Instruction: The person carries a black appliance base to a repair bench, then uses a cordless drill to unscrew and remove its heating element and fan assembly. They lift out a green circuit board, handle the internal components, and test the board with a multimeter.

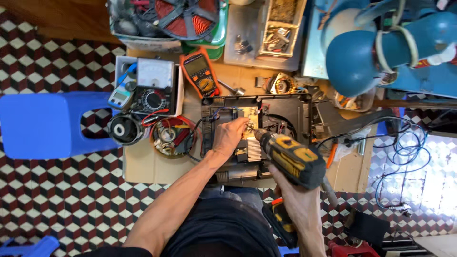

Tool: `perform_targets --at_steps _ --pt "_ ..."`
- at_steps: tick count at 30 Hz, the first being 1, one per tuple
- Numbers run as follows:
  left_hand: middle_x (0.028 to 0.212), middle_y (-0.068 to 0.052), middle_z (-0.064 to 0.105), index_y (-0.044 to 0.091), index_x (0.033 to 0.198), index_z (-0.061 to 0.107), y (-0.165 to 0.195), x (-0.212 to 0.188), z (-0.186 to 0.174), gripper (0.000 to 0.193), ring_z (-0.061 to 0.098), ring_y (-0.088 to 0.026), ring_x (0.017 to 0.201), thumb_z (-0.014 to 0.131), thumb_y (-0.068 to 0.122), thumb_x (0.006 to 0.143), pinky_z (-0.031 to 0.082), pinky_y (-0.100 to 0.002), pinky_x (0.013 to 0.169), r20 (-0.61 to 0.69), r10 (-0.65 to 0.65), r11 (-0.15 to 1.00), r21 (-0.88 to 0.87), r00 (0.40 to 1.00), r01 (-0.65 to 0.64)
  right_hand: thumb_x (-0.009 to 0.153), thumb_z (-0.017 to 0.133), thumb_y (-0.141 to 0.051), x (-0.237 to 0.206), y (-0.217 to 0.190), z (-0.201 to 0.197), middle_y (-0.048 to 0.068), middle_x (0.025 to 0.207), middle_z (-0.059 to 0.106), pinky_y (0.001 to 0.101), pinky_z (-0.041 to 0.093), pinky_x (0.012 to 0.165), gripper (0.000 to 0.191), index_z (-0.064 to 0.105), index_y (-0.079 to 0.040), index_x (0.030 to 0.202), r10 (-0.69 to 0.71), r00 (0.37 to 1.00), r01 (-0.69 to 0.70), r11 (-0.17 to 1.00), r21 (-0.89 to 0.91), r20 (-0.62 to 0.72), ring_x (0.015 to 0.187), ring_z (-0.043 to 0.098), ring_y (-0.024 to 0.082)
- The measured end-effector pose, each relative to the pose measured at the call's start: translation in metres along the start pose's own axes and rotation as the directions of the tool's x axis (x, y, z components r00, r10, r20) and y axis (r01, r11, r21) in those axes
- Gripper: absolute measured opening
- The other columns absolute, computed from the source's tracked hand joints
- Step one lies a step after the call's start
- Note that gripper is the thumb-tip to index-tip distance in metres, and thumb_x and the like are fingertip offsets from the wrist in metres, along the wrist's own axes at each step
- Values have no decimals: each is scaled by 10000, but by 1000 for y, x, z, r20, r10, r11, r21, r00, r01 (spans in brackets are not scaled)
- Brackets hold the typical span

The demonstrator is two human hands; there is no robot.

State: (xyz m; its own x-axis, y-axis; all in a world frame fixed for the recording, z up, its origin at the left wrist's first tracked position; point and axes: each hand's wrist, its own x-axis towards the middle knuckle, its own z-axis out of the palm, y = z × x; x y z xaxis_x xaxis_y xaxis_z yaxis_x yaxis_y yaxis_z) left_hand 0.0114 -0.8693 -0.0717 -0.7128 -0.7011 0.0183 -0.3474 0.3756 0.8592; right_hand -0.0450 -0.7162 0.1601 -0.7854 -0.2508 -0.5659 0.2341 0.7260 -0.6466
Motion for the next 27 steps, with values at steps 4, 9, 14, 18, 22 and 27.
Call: perform_targets --at_steps 4,9,14,18,22,27 --pt "858 -101 784 77 1071 731 24 17 33 179 770 -182 748 703 222 972 589 -322 615 121 -110 968 -214 987 134 850 781 -124 -19 55 -35 108 737 701 303 482 479 233 758 18 1033 145 984 -118 967 227 -106 530 608 149" --pt "724 -61 746 7 1024 775 66 60 106 253 695 -128 584 774 239 922 554 -294 520 325 -302 819 -393 896 418 824 742 -12 -32 152 -65 158 848 760 330 526 477 276 711 20 1097 147 946 -38 935 353 -288 500 626 207" --pt "698 -114 732 -3 1111 799 85 97 150 333 645 -133 508 707 272 949 524 -300 467 402 -287 817 -371 870 441 846 718 -54 -28 222 -101 261 1045 656 371 592 710 361 631 -15 1194 -811 584 738 516 -435 29 787 740 235" --pt "788 -103 743 2 1186 719 88 101 148 406 685 -115 548 551 344 1046 578 -278 503 473 -329 833 -262 818 486 845 705 35 -42 231 -80 298 903 745 387 519 452 478 597 55 1311 406 868 -218 828 516 -285 511 627 280" --pt "870 -90 760 61 1238 705 76 76 111 382 683 -110 595 563 310 984 587 -270 504 397 -329 802 -362 857 475 852 682 35 -48 218 -90 245 913 738 358 519 446 456 594 41 1300 380 867 -127 795 593 -324 513 626 238" --pt "878 -105 753 -6 1059 738 44 14 43 373 666 -111 655 616 344 1015 544 -250 572 332 -387 756 -419 860 502 911 679 -57 -66 228 -126 200 960 747 320 500 479 356 629 24 1254 422 816 -8 691 723 -395 539 618 200"
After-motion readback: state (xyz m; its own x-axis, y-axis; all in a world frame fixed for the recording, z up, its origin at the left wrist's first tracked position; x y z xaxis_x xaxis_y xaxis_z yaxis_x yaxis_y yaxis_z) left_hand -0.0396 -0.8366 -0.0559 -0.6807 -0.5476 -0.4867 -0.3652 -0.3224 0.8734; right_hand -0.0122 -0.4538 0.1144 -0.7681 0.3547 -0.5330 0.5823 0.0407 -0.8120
